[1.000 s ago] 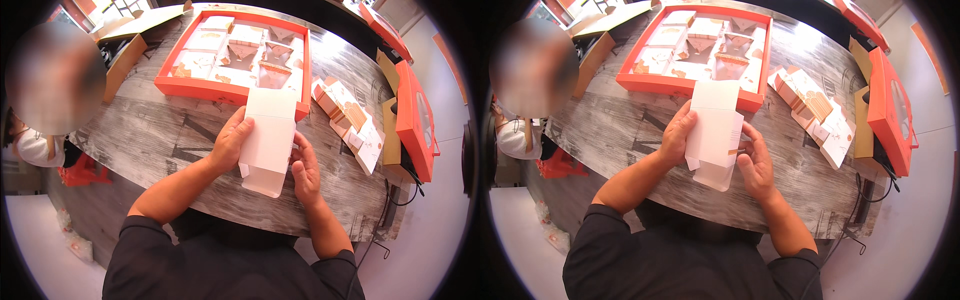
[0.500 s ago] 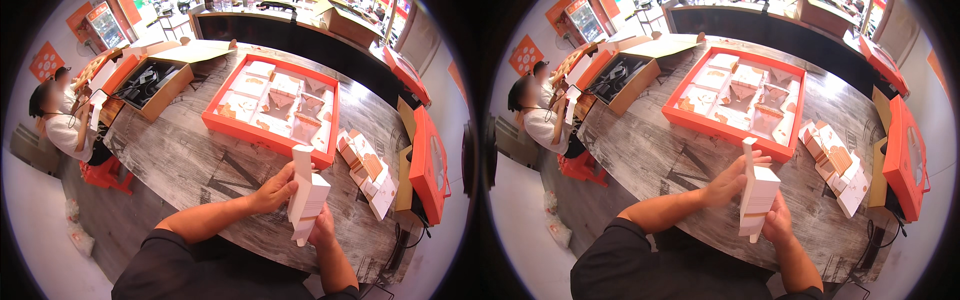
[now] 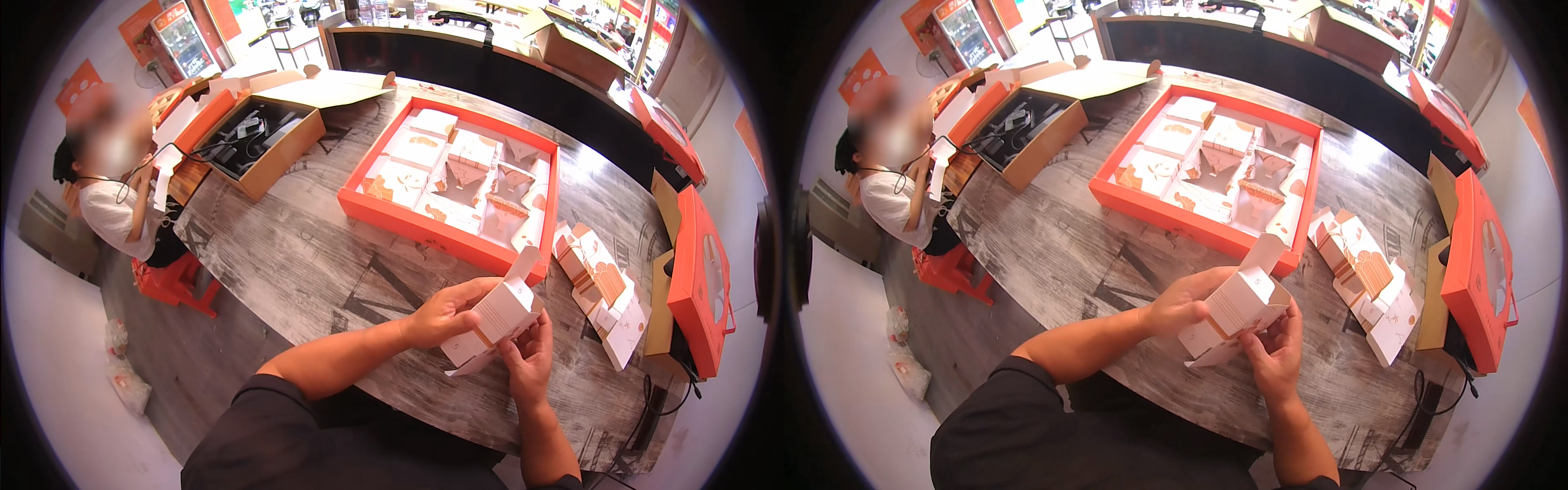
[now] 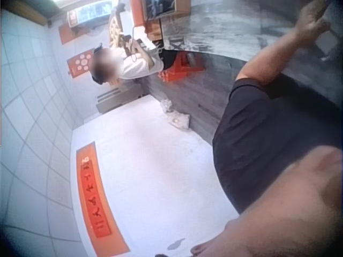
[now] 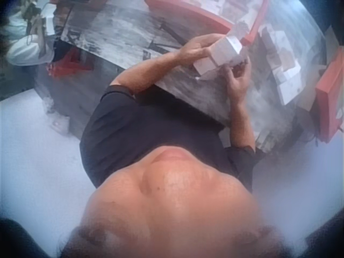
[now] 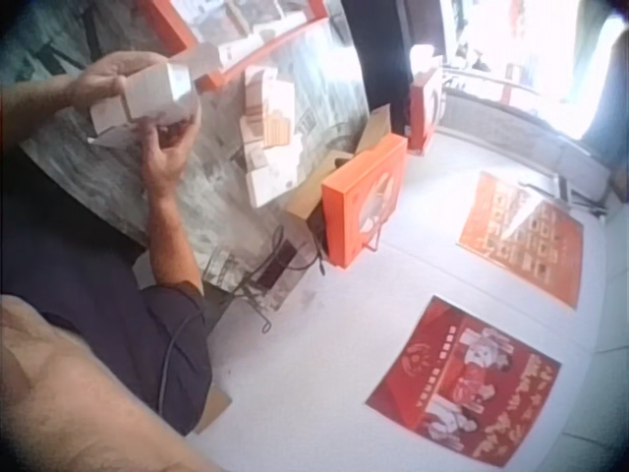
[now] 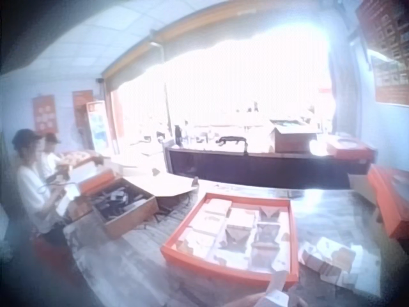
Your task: The person assembles cardboard gift boxes by hand and places them into a larger red display box.
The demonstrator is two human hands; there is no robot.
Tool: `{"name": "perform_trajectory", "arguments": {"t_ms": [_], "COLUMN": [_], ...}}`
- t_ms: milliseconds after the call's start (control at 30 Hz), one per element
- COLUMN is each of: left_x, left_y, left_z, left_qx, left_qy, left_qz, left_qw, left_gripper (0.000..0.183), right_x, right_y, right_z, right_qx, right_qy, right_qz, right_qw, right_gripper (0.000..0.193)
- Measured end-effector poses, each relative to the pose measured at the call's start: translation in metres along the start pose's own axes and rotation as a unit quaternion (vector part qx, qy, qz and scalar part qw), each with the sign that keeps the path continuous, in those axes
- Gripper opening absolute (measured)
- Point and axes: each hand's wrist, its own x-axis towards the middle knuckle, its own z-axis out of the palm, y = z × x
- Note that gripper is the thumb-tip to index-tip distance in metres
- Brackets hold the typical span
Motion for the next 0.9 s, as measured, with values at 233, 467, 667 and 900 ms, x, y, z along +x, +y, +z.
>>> {"name": "perform_trajectory", "arguments": {"t_ms": [233, 467, 667, 900], "left_x": [0.008, 0.006, 0.001, 0.002], "left_y": [0.004, -0.017, -0.007, -0.008], "left_z": [0.003, -0.003, 0.004, 0.003], "left_qx": [-0.034, -0.058, 0.002, 0.148], "left_qy": [0.136, 0.059, 0.063, 0.117], "left_qz": [-0.045, -0.013, -0.009, -0.006], "left_qw": [0.989, 0.996, 0.998, 0.982], "left_gripper": [0.056, 0.052, 0.059, 0.04], "right_x": [0.002, 0.002, 0.001, 0.002], "right_y": [0.006, 0.001, 0.003, 0.004], "right_z": [-0.012, -0.01, -0.008, -0.011], "right_qx": [0.055, 0.005, -0.065, -0.027], "right_qy": [0.029, 0.003, -0.01, -0.03], "right_qz": [-0.072, -0.065, -0.054, -0.054], "right_qw": [0.995, 0.998, 0.996, 0.998], "right_gripper": [0.065, 0.075, 0.074, 0.071]}}
